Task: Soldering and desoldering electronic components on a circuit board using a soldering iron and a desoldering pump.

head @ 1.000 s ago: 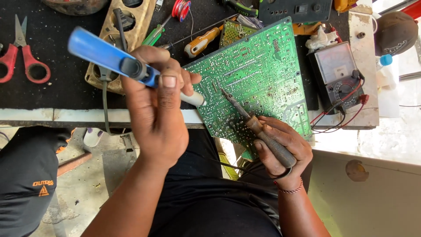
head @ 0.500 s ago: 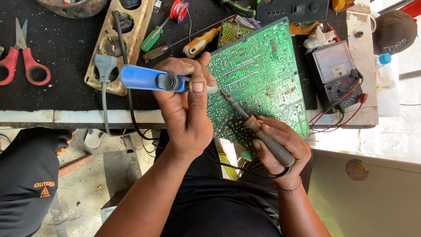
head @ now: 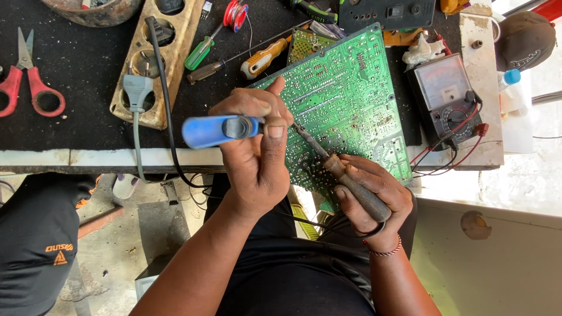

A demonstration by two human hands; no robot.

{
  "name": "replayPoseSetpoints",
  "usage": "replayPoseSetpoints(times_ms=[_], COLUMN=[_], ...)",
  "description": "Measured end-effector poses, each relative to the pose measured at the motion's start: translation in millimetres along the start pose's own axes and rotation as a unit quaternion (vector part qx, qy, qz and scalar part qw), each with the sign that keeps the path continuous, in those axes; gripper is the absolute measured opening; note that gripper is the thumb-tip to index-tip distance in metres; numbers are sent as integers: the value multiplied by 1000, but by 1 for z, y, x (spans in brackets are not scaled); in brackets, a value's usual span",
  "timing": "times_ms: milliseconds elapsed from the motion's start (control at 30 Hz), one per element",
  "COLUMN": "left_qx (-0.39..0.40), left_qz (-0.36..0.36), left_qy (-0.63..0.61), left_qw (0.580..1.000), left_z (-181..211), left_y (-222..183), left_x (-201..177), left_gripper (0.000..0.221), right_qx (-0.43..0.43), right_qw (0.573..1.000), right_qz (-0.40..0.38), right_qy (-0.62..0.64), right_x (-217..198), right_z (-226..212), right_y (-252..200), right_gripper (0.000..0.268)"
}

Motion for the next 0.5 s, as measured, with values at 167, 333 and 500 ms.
replayPoseSetpoints(times_ms=[167,333,500], left_qx=[60,72,76], left_qz=[-30,-42,-22], left_qy=[45,55,58], left_qw=[997,995,995], left_z=[1,-5,2], left_y=[-10,-18,-5], left_x=[6,5,11], left_gripper=[10,12,28], right_qx=[0,4,0], right_qw=[1000,1000,1000], right_qz=[-3,-1,-1], right_qy=[-5,-10,-10], right_x=[0,1,0], right_z=[-1,0,0], right_y=[0,0,-2], right_gripper=[23,23,23])
Point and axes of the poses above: each hand's wrist, its own y-axis towards the middle knuckle, its own x-axis out of the palm, z = x × y, the point moved 9 cm from there along y, towards the middle knuckle, and after that the axes turned 11 degrees about z, right-handed, at the moved point
